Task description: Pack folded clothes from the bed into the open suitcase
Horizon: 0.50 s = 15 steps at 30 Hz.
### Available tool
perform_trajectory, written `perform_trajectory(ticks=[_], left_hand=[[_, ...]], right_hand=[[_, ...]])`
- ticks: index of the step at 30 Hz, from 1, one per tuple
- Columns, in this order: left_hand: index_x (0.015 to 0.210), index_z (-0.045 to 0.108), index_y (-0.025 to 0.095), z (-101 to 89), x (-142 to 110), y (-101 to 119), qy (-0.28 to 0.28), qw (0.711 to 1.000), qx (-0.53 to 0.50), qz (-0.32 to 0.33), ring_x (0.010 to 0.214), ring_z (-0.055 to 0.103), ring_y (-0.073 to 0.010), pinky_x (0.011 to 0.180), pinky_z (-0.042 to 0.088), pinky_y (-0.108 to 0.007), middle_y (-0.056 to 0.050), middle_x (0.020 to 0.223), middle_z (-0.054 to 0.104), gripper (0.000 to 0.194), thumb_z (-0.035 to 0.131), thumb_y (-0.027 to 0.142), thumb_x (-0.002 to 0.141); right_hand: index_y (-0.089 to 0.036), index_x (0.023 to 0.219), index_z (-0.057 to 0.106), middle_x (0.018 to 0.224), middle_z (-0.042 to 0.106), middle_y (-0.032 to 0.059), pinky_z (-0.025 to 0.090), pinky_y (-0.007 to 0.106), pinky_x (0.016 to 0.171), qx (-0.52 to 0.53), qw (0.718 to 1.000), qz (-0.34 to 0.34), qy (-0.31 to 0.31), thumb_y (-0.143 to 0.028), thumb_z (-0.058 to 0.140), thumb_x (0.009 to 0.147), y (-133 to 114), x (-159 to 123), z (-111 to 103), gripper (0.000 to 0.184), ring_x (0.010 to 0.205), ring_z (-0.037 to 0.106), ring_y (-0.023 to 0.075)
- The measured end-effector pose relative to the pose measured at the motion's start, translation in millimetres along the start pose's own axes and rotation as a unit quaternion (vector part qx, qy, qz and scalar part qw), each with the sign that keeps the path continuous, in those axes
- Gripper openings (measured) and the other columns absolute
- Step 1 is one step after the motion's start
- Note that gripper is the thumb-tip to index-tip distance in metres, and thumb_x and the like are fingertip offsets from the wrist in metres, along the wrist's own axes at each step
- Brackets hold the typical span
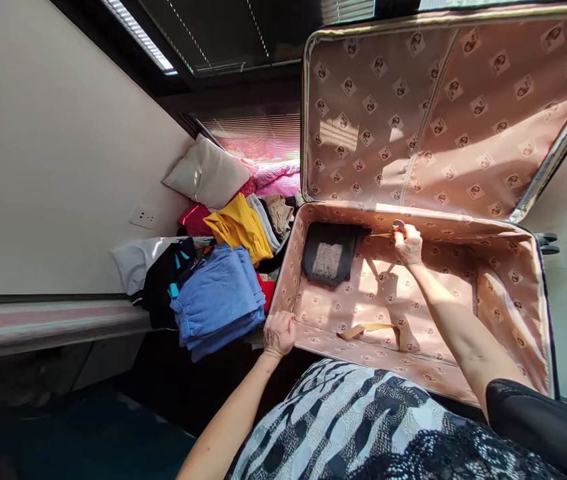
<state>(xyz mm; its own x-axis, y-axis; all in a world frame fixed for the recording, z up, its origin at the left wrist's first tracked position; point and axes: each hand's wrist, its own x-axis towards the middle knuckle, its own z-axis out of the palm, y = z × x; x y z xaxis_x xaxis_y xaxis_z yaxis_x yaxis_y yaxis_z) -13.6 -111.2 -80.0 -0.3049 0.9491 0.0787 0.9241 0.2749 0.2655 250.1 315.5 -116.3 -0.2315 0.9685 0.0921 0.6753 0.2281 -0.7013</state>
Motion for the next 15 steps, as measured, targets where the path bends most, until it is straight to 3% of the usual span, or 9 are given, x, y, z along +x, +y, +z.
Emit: perform_trajectory(ticks=[5,8,11,15], left_hand=[[0.093,0.074,0.022,2.0,0.8,0.4,0.002,1.0,0.001,0.002,0.085,0.069,-0.0255,0.079,0.045,-0.039,-0.007,0.089,0.078,0.024,0.052,0.013,0.095],[0.094,0.074,0.022,3.1,1.1,0.5,0.001,1.0,0.001,-0.002,0.085,0.069,-0.0252,0.08,0.045,-0.039,-0.007,0.09,0.078,0.025,0.051,0.013,0.096],[0.095,0.074,0.022,5.1,0.6,0.0,0.009,1.0,-0.002,-0.001,0.085,0.069,-0.0254,0.08,0.045,-0.04,-0.007,0.089,0.078,0.024,0.051,0.014,0.096],[0.095,0.074,0.022,7.3,-1.6,-0.1,0.009,1.0,-0.001,-0.006,0.085,0.068,-0.0256,0.08,0.045,-0.04,-0.007,0.089,0.078,0.024,0.052,0.013,0.095]], right_hand=[[-0.021,0.087,0.068,0.094,0.07,0.0165,0.052,0.051,0.095,-0.026,0.993,-0.072,0.085,-0.032,0.048,0.096,-13.0,56.5,-36.0,0.025,0.103,0.06,0.0334],[-0.023,0.075,0.061,0.084,0.067,0.014,0.052,0.046,0.089,-0.059,0.997,-0.04,0.028,-0.03,0.058,0.09,-25.3,77.9,-40.7,0.016,0.092,0.059,0.0308],[-0.025,0.068,0.052,0.072,0.063,0.0095,0.05,0.039,0.081,-0.065,0.997,0.031,-0.025,-0.025,0.06,0.086,-43.1,89.8,-44.1,0.02,0.079,0.055,0.0253],[-0.023,0.074,0.053,0.074,0.066,0.0074,0.046,0.032,0.077,-0.016,0.998,0.018,0.055,-0.028,0.057,0.096,-66.4,100.4,-59.0,0.022,0.073,0.053,0.0194]])
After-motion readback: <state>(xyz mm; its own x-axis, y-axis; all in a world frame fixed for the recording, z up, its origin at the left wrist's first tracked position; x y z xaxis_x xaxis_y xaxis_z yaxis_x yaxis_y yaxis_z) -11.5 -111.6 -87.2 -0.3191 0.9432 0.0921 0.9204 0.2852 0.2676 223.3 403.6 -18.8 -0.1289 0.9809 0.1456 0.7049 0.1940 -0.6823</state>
